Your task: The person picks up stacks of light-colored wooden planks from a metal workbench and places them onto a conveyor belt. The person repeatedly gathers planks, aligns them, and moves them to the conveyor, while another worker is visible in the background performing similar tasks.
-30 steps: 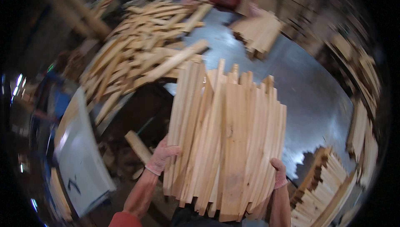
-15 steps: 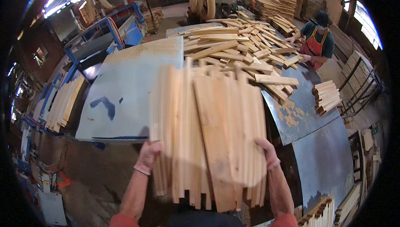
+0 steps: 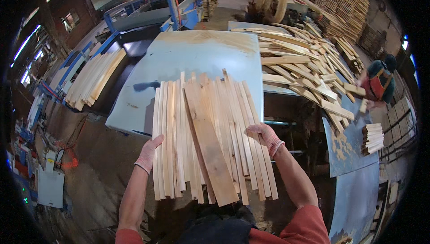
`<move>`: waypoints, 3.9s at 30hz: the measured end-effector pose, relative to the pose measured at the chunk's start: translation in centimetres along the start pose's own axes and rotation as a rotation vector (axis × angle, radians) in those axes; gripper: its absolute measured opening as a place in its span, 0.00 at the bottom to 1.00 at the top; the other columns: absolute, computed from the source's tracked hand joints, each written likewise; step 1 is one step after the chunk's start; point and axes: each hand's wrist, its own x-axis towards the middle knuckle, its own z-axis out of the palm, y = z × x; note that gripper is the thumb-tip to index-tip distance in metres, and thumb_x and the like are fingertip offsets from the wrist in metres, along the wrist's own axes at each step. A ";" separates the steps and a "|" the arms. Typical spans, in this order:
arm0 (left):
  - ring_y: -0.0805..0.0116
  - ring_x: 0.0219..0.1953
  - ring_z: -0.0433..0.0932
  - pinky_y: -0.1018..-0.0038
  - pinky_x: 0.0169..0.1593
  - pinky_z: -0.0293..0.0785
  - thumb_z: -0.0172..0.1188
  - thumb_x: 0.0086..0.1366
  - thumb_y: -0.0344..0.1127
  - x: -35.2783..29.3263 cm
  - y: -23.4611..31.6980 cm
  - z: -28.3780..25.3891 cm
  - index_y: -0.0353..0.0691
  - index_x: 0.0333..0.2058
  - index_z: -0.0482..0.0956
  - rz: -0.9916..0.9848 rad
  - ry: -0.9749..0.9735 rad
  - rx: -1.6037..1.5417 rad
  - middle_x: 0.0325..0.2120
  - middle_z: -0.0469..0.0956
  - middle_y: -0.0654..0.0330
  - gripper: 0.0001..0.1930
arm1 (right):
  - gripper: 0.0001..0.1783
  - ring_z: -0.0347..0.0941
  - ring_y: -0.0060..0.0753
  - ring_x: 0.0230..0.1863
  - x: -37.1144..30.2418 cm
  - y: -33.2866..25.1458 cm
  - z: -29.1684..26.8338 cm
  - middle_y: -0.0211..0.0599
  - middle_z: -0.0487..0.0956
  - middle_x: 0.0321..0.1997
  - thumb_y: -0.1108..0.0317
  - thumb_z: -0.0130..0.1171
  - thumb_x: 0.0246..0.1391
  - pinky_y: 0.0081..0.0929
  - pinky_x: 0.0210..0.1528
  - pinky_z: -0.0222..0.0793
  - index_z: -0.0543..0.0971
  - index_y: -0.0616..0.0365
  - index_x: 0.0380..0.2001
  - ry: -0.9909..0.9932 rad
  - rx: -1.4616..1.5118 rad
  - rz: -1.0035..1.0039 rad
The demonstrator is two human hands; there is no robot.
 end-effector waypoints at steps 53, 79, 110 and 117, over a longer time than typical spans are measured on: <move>0.39 0.81 0.51 0.53 0.82 0.49 0.72 0.58 0.53 32.2 36.6 -37.5 0.41 0.78 0.58 0.534 0.154 1.467 0.81 0.50 0.41 0.53 | 0.46 0.52 0.65 0.82 44.5 3.6 75.7 0.56 0.65 0.79 0.41 0.62 0.62 0.67 0.82 0.42 0.68 0.56 0.76 0.584 -1.714 -0.516; 0.43 0.75 0.67 0.62 0.76 0.60 0.55 0.75 0.51 34.7 28.8 -25.0 0.27 0.75 0.61 0.363 -0.133 0.911 0.71 0.68 0.34 0.40 | 0.36 0.67 0.57 0.72 40.8 2.1 61.2 0.50 0.78 0.66 0.49 0.63 0.63 0.47 0.83 0.49 0.76 0.59 0.68 0.575 -1.195 -0.784; 0.49 0.67 0.77 0.57 0.72 0.71 0.75 0.63 0.43 25.3 41.1 -51.5 0.39 0.65 0.80 0.928 -0.518 1.032 0.61 0.81 0.46 0.33 | 0.27 0.77 0.65 0.63 51.9 1.4 80.6 0.58 0.82 0.60 0.50 0.59 0.66 0.54 0.65 0.74 0.74 0.58 0.58 0.700 -1.322 -0.486; 0.39 0.83 0.42 0.41 0.83 0.32 0.75 0.50 0.73 25.8 37.4 -47.1 0.38 0.77 0.59 0.741 -0.653 1.584 0.79 0.52 0.40 0.65 | 0.29 0.77 0.63 0.63 67.7 -6.2 77.8 0.51 0.79 0.66 0.55 0.52 0.70 0.54 0.65 0.74 0.70 0.51 0.70 0.620 -1.522 -0.666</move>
